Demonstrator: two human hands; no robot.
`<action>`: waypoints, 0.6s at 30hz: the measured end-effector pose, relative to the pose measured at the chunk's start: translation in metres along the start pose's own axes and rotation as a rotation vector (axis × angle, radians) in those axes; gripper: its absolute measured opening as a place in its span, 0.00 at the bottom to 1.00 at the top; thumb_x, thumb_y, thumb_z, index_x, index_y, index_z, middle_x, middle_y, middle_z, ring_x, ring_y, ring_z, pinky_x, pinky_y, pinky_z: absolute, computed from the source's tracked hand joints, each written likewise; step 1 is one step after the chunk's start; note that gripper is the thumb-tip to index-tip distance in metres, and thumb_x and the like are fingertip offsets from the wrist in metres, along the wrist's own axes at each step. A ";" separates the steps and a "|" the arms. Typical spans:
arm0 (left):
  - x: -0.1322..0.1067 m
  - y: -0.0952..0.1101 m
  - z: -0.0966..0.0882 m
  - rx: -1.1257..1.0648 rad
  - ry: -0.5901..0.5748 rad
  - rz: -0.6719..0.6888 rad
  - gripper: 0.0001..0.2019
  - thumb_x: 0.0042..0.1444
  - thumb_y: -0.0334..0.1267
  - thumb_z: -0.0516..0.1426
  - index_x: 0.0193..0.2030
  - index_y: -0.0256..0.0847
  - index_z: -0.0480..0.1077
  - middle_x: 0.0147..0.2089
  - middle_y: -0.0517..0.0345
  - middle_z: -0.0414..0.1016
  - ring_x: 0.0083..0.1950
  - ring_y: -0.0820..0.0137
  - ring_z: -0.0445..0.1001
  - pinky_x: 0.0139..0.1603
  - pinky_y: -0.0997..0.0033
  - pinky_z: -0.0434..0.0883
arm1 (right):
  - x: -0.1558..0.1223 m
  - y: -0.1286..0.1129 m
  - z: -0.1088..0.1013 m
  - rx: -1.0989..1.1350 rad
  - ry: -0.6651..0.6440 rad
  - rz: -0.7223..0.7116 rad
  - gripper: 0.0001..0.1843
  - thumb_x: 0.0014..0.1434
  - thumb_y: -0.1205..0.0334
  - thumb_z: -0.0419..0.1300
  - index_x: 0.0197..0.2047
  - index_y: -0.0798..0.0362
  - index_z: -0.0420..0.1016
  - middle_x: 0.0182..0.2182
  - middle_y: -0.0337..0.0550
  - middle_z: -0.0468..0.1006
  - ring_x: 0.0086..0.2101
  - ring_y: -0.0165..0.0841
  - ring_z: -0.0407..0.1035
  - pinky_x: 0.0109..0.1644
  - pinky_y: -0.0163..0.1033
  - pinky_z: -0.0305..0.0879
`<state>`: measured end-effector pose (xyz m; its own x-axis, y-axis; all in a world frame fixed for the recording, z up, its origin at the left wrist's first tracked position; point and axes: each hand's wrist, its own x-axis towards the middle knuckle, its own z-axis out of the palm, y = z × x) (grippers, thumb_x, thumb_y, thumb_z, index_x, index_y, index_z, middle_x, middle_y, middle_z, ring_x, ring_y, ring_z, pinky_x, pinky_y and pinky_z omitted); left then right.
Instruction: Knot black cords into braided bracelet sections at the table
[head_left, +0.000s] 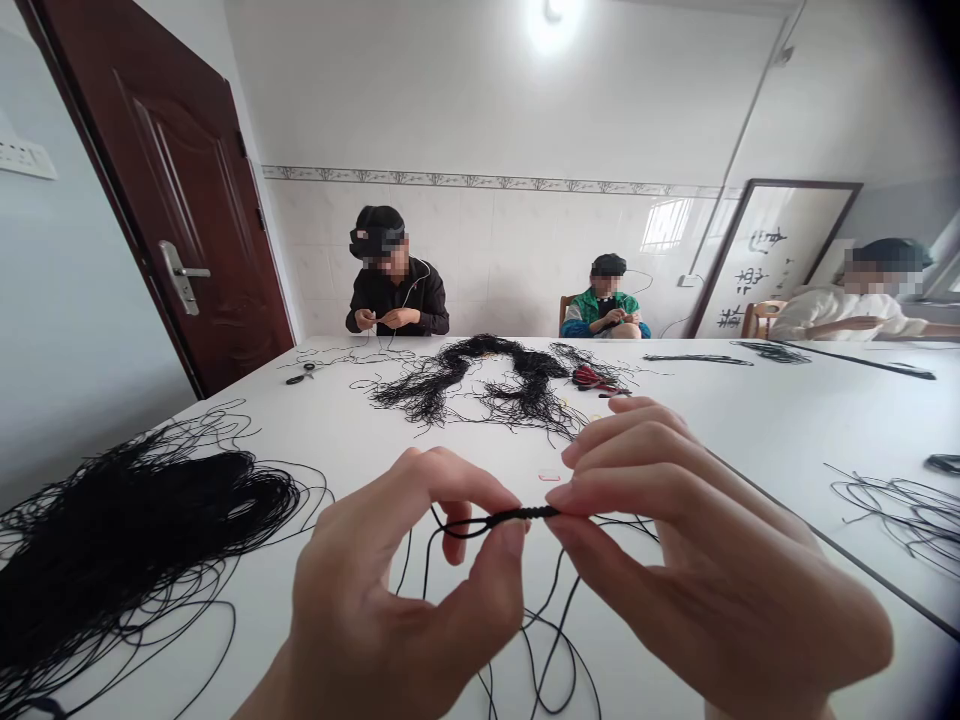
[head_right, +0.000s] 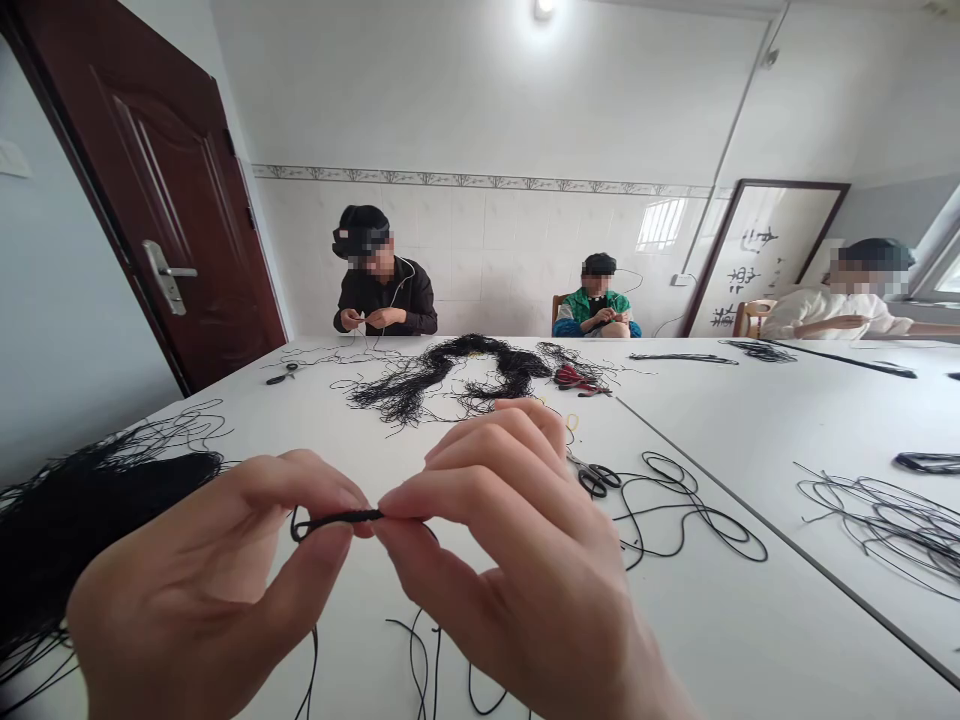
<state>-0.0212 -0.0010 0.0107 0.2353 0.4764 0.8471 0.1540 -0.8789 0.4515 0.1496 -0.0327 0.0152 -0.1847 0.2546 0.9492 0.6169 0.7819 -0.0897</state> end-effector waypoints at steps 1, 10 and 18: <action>0.000 0.000 0.000 0.001 0.000 -0.003 0.10 0.53 0.25 0.58 0.36 0.48 0.70 0.29 0.68 0.76 0.29 0.75 0.73 0.30 0.74 0.72 | 0.000 0.000 0.000 -0.002 0.001 0.001 0.10 0.57 0.78 0.62 0.37 0.54 0.71 0.28 0.38 0.73 0.33 0.31 0.69 0.41 0.46 0.66; 0.002 0.002 0.001 -0.018 0.003 -0.010 0.10 0.52 0.24 0.58 0.34 0.46 0.69 0.28 0.69 0.75 0.29 0.77 0.73 0.31 0.75 0.72 | 0.000 0.000 -0.001 -0.015 -0.002 0.009 0.10 0.58 0.76 0.62 0.38 0.52 0.70 0.28 0.38 0.74 0.33 0.32 0.70 0.41 0.46 0.67; 0.004 0.002 0.000 -0.009 0.000 0.010 0.10 0.51 0.24 0.58 0.34 0.46 0.70 0.28 0.68 0.75 0.29 0.76 0.73 0.31 0.75 0.72 | 0.000 0.000 0.000 -0.008 0.003 -0.015 0.10 0.57 0.77 0.63 0.38 0.54 0.71 0.28 0.38 0.73 0.33 0.32 0.70 0.40 0.46 0.66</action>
<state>-0.0200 -0.0007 0.0151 0.2365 0.4680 0.8515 0.1427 -0.8836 0.4460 0.1492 -0.0325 0.0155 -0.1917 0.2416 0.9513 0.6205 0.7807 -0.0733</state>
